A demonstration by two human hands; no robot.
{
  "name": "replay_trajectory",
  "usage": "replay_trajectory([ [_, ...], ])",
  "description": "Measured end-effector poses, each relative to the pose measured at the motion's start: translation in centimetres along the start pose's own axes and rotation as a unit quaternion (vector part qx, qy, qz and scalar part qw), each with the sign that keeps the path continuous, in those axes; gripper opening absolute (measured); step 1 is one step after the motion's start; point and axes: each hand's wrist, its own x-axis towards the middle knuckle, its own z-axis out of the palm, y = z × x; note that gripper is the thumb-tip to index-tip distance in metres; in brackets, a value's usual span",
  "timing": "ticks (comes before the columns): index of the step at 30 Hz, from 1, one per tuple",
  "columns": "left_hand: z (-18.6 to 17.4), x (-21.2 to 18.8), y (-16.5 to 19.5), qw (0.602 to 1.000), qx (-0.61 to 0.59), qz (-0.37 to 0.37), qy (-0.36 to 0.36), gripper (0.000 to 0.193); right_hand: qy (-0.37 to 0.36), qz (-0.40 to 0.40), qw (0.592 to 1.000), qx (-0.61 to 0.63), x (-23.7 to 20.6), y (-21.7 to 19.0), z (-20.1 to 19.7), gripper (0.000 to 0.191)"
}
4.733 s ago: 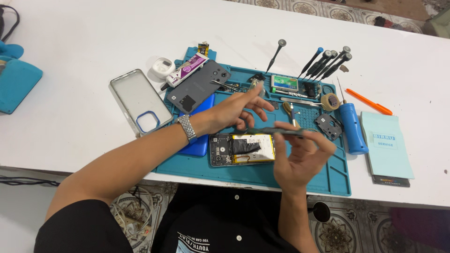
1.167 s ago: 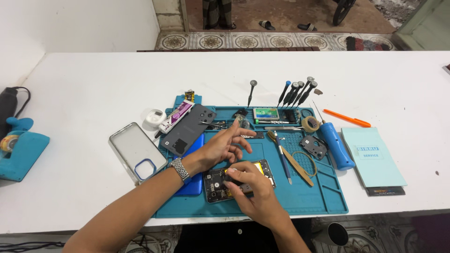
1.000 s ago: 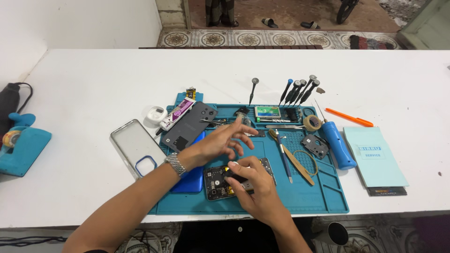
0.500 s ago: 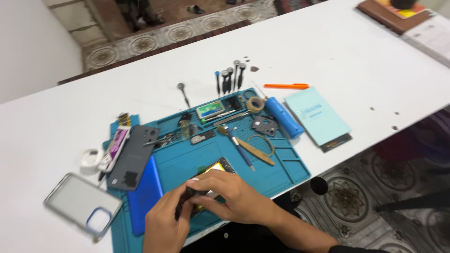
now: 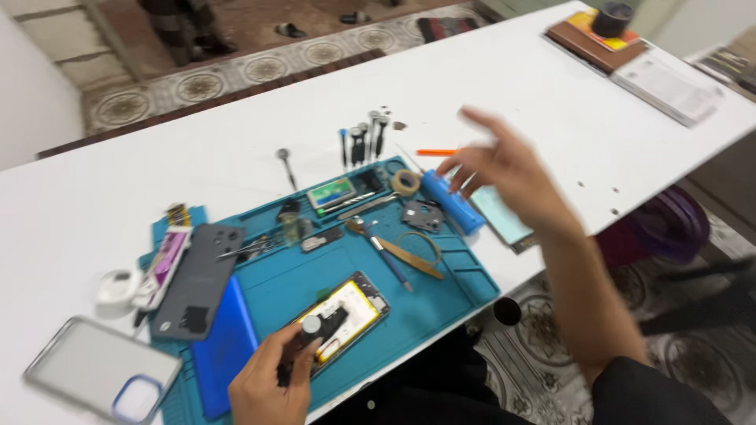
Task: The person repairs a disassembled smartphone on a blue silicone work mat. They use a screwdriver to unscrew and adjust internal components, reposition the phone body, and brush the interior with a wooden-handled brush while handling the battery and small parts.
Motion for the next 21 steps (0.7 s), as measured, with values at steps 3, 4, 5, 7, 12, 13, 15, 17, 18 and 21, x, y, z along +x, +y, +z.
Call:
replay_trajectory([
  [3,-0.7,-0.2,1.1,0.998,-0.055,-0.011,0.027,0.027,0.031,0.097,0.994,-0.028,5.8,-0.5,-1.1,0.053],
  [4,-1.0,-0.3,1.5,0.997,-0.064,-0.010,0.031,0.027,-0.004,0.138,0.989,-0.059,7.2,-0.5,-1.2,0.049],
  [5,-1.2,-0.3,1.7,0.997,-0.071,-0.011,0.036,0.027,-0.041,0.179,0.979,-0.090,8.1,-0.4,-1.1,0.047],
  [7,-1.5,-0.6,2.1,0.996,-0.079,0.001,0.045,0.027,-0.049,0.143,0.983,-0.102,7.4,-0.3,0.1,0.043],
  [12,-1.7,-1.5,2.0,0.994,-0.098,0.048,0.033,0.025,-0.142,-0.034,0.983,-0.113,-3.8,-1.5,8.0,0.030],
  [13,-1.7,-1.6,1.9,0.994,-0.095,0.045,0.025,0.025,-0.157,-0.106,0.979,-0.078,-6.1,-1.9,10.0,0.040],
  [15,-1.7,-1.6,1.9,0.995,-0.085,0.047,0.012,0.023,-0.163,-0.236,0.956,-0.056,-8.9,-2.3,14.0,0.059],
  [17,-1.7,-1.4,1.9,0.995,-0.077,0.055,0.028,0.022,-0.151,-0.267,0.951,-0.041,-9.7,-2.0,17.1,0.059],
  [18,-1.7,-1.4,2.0,0.995,-0.074,0.061,0.033,0.021,-0.147,-0.243,0.959,-0.013,-9.7,-1.6,18.4,0.055],
  [21,-1.9,-1.2,2.1,0.992,-0.098,0.076,0.027,0.033,-0.105,-0.243,0.963,-0.051,-9.1,0.5,20.1,0.045],
])
